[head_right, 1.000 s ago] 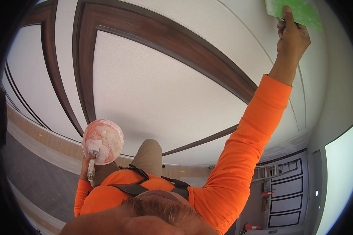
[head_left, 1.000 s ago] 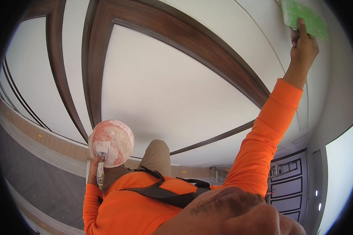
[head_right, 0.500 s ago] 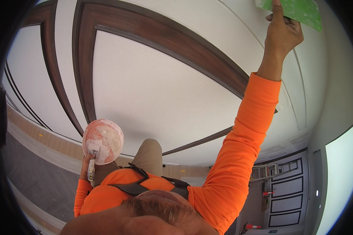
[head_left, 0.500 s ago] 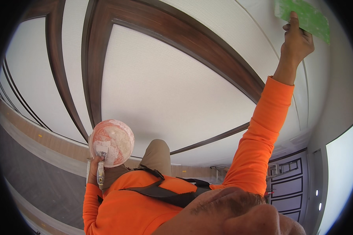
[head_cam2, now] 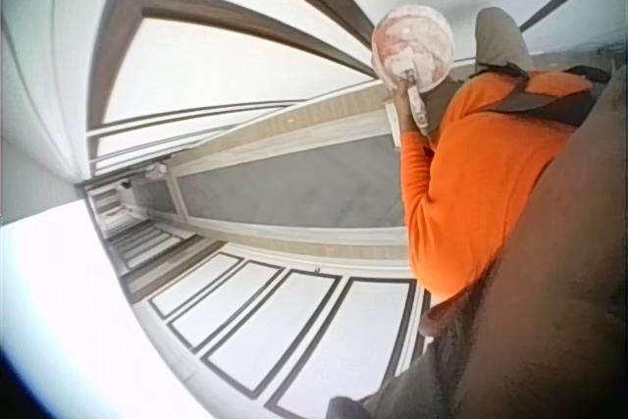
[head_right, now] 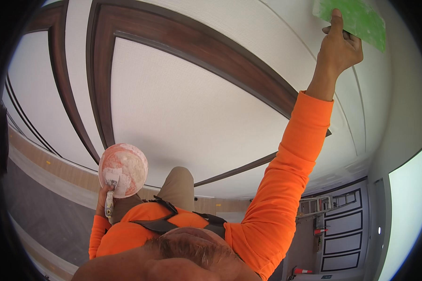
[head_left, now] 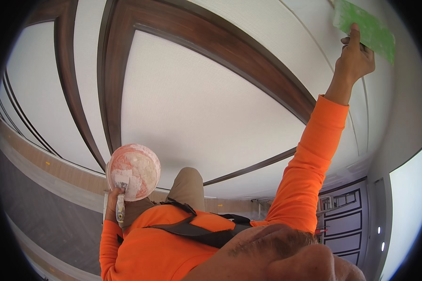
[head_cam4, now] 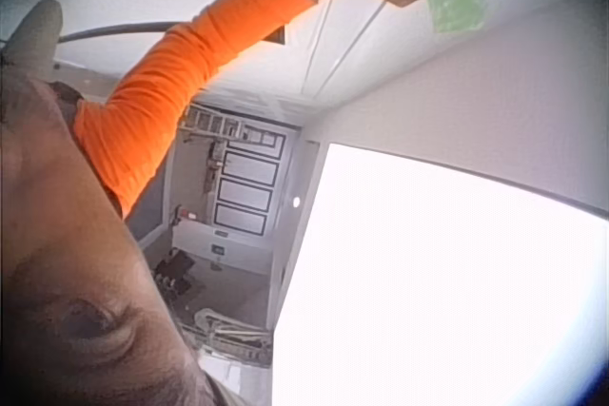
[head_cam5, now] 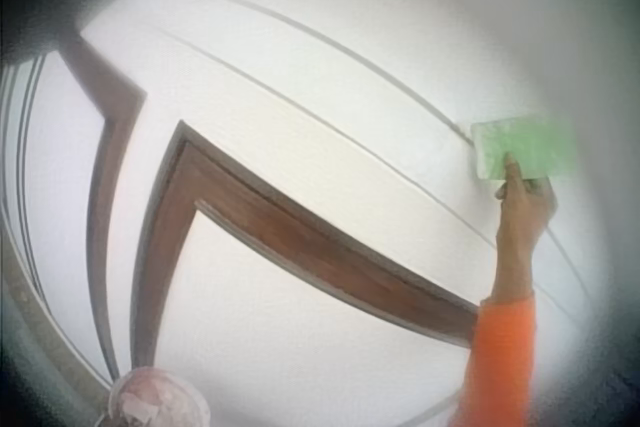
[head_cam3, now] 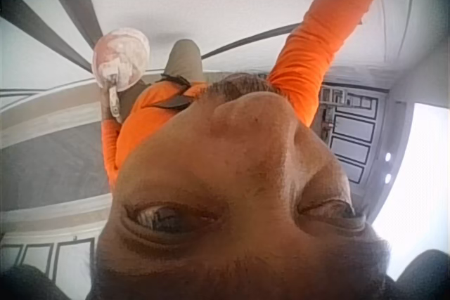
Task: The person applies plaster to a ceiling using a green trowel and a small container. They repeatedly scoop plaster and smooth it onto the ceiling surface in a repetitive motion.
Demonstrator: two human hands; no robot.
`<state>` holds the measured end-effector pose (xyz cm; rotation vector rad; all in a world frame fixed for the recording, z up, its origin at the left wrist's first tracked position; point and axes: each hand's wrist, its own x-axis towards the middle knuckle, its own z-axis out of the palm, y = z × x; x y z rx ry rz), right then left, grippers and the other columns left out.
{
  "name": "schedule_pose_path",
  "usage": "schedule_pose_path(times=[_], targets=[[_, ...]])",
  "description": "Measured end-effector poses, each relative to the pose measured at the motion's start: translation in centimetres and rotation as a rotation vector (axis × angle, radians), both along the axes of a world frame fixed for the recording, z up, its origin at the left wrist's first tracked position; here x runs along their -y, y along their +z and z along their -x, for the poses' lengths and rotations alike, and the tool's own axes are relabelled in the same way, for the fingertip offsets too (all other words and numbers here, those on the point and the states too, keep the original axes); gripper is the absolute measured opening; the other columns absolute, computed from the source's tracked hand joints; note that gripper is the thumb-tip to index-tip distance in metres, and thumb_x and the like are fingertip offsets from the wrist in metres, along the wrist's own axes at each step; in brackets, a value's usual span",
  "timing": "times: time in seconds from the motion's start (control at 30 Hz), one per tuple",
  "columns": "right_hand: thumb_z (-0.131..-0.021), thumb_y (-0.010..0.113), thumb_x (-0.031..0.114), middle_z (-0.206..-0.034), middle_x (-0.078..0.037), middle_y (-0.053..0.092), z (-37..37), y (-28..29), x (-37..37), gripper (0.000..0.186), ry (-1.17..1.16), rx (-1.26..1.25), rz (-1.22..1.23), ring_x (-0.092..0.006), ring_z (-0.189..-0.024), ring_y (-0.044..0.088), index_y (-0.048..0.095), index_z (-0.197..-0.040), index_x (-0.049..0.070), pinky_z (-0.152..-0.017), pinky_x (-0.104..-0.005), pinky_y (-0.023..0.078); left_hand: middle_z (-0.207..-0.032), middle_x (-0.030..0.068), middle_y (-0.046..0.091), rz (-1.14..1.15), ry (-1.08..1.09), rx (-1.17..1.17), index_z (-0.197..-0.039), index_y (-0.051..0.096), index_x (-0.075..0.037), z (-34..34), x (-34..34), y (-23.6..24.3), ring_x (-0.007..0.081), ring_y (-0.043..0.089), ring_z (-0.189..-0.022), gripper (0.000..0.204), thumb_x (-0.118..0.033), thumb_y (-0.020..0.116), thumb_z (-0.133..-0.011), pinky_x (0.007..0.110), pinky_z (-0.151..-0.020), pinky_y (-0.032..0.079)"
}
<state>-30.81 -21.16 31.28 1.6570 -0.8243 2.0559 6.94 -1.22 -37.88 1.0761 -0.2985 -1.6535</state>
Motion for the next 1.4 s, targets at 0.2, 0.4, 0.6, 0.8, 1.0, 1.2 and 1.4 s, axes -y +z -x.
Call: schedule_pose_path(times=[0.2,0.4,0.6,0.8,1.0,1.2,1.4], targets=[[-0.084,0.084,0.017,-0.066,-0.008,0.067,-0.6,-0.4,0.2,0.024,-0.064,-0.071,0.018,-0.0075,-0.052,0.052,0.071,-0.087,-0.003,-0.051,-0.0223,0.038,-0.093,0.0053,0.06,0.008,0.03,-0.026,-0.124,0.06,0.001,-0.1,0.0,-0.8,0.0189,0.06,-0.075,0.051,-0.023,0.064,-0.079,0.034,-0.06,0.052],[-0.085,0.083,0.019,-0.068,-0.007,0.069,-2.0,-0.6,0.5,0.024,-0.082,-0.088,0.048,-0.009,-0.056,0.057,0.072,-0.085,-0.003,-0.056,-0.0237,0.043,-0.086,0.0048,0.061,0.021,0.073,-0.033,-0.118,0.062,0.0,0.2,-0.1,-0.9,0.0176,0.059,-0.066,0.045,-0.023,0.064,-0.08,0.033,-0.053,0.048],[-0.085,0.083,0.02,-0.069,-0.007,0.07,-2.4,-0.6,0.5,0.025,-0.109,-0.093,0.061,-0.0105,-0.059,0.061,0.073,-0.083,-0.003,-0.061,-0.0251,0.047,-0.075,0.0036,0.058,0.03,0.016,0.038,-0.109,0.063,0.0,-0.1,0.0,-0.2,0.0165,0.054,-0.052,0.04,-0.027,0.064,-0.08,0.03,-0.046,0.043],[-0.085,0.082,0.021,-0.071,-0.007,0.072,-2.6,-1.0,0.3,0.026,-0.142,-0.08,0.049,-0.012,-0.063,0.066,0.073,-0.082,-0.003,-0.066,-0.0266,0.052,-0.073,0.003,0.057,0.011,0.017,0.034,-0.105,0.064,-0.001,0.1,-0.1,-0.1,0.0159,0.053,-0.051,0.038,-0.029,0.065,-0.079,0.03,-0.044,0.041],[-0.086,0.08,0.02,-0.072,-0.006,0.072,-2.4,-1.6,0.7,0.024,-0.139,-0.076,0.099,-0.0121,-0.061,0.066,0.074,-0.085,-0.004,-0.066,-0.0263,0.052,-0.074,0.0032,0.058,0.012,0.001,0.021,-0.106,0.064,-0.002,-0.2,-0.2,-1.0,0.0161,0.053,-0.051,0.037,-0.027,0.065,-0.079,0.03,-0.044,0.042],[-0.086,0.08,0.019,-0.072,-0.006,0.073,-1.7,-1.3,1.2,0.023,-0.246,-0.084,0.009,-0.0115,-0.06,0.065,0.074,-0.083,-0.003,-0.065,-0.0258,0.052,-0.09,0.0065,0.063,0.001,0.121,-0.015,-0.119,0.063,0.001,1.1,0.0,0.5,0.0186,0.062,-0.067,0.048,-0.024,0.065,-0.079,0.031,-0.052,0.049],[-0.086,0.08,0.018,-0.072,-0.007,0.073,-1.8,-1.7,0.7,0.021,-0.167,-0.051,0.109,-0.0123,-0.061,0.066,0.074,-0.083,-0.003,-0.066,-0.0262,0.053,-0.093,0.0061,0.063,-0.018,0.008,-0.01,-0.123,0.061,0.002,-0.1,-0.2,1.0,0.0174,0.06,-0.069,0.052,-0.025,0.066,-0.078,0.03,-0.057,0.048]])
